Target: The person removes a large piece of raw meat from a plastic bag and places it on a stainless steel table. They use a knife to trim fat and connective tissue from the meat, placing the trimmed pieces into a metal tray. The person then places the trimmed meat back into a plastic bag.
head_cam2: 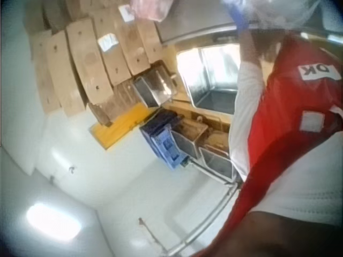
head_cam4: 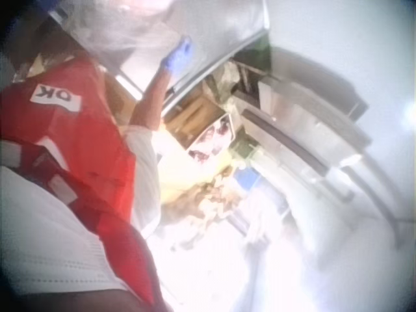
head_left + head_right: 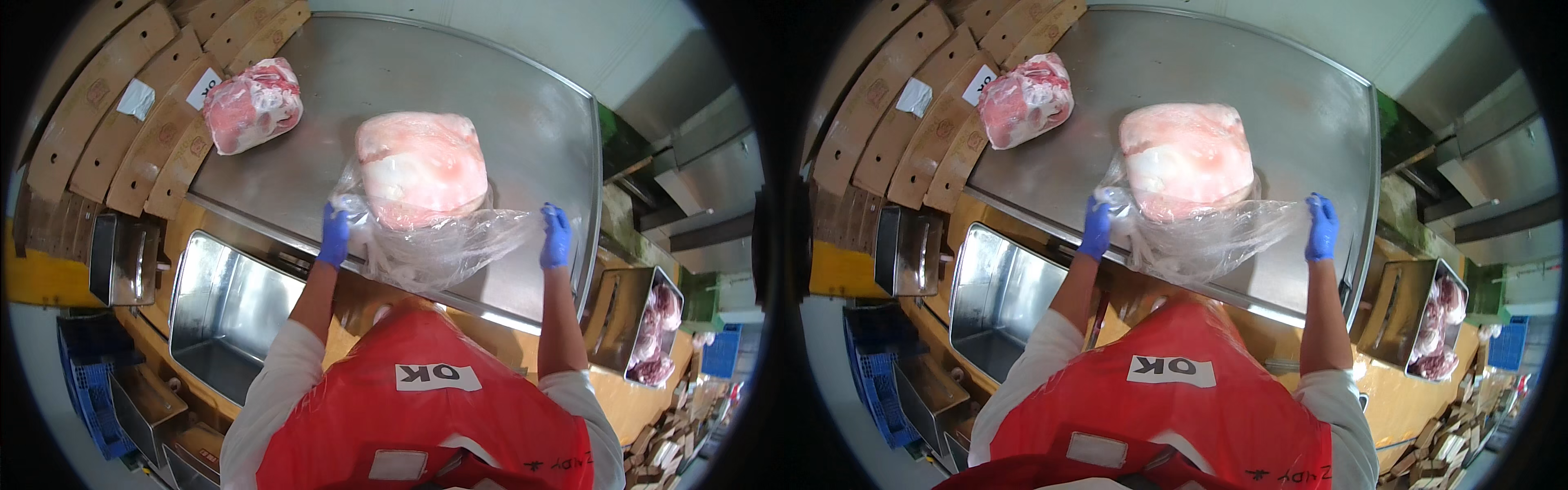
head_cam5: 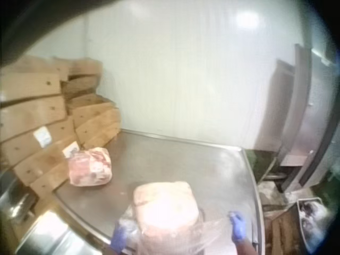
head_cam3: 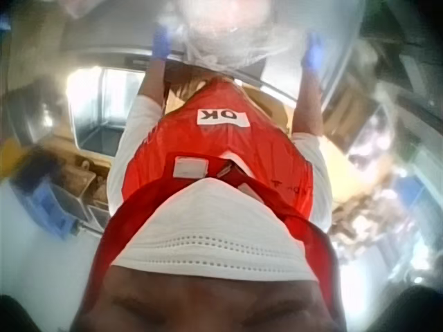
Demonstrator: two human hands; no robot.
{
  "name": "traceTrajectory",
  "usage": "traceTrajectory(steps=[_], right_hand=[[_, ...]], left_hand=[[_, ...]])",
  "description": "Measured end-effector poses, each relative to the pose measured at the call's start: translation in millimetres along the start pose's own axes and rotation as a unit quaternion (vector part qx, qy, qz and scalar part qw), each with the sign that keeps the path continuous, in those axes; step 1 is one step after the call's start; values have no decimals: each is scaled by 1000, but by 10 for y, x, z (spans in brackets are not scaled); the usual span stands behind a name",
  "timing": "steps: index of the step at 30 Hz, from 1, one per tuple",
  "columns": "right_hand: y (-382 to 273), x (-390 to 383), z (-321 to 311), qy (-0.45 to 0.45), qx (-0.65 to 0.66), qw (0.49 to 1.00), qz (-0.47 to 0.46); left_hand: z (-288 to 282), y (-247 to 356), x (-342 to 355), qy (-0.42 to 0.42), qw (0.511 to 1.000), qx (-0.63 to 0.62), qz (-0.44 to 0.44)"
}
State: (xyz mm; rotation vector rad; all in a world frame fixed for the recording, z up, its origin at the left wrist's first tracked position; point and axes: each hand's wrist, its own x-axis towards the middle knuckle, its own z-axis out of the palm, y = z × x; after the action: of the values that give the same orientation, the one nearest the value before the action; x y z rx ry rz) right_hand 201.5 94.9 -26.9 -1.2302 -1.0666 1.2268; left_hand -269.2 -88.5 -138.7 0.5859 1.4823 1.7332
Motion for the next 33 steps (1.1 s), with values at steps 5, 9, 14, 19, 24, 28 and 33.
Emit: traceTrajectory(steps=[5,9,14,19,24,28,33], right_hand=[[1186,631,449,-26,-129,988,76],[1325,720,810,-227,98,949,196],[1090,753,1309,-221,175,927,245],[1077,719,1341,-275,174,917,232],[1024,208,1209,-231,206,910,275],[520,-386,1081,-197,216,925,244],[-277,-516,1115,-206,280,890,296]], left_hand=[[570,-327,57,-85,984,101,116],[706,-43,15,-12,983,-77,-165],[665,-26,63,7,963,-95,-252],[626,-192,179,-3,970,-78,-231],[549,-182,-21,-40,970,-192,-143],[738,539,-446,-27,975,-155,-159],[997,785,73,-123,946,-226,-196]])
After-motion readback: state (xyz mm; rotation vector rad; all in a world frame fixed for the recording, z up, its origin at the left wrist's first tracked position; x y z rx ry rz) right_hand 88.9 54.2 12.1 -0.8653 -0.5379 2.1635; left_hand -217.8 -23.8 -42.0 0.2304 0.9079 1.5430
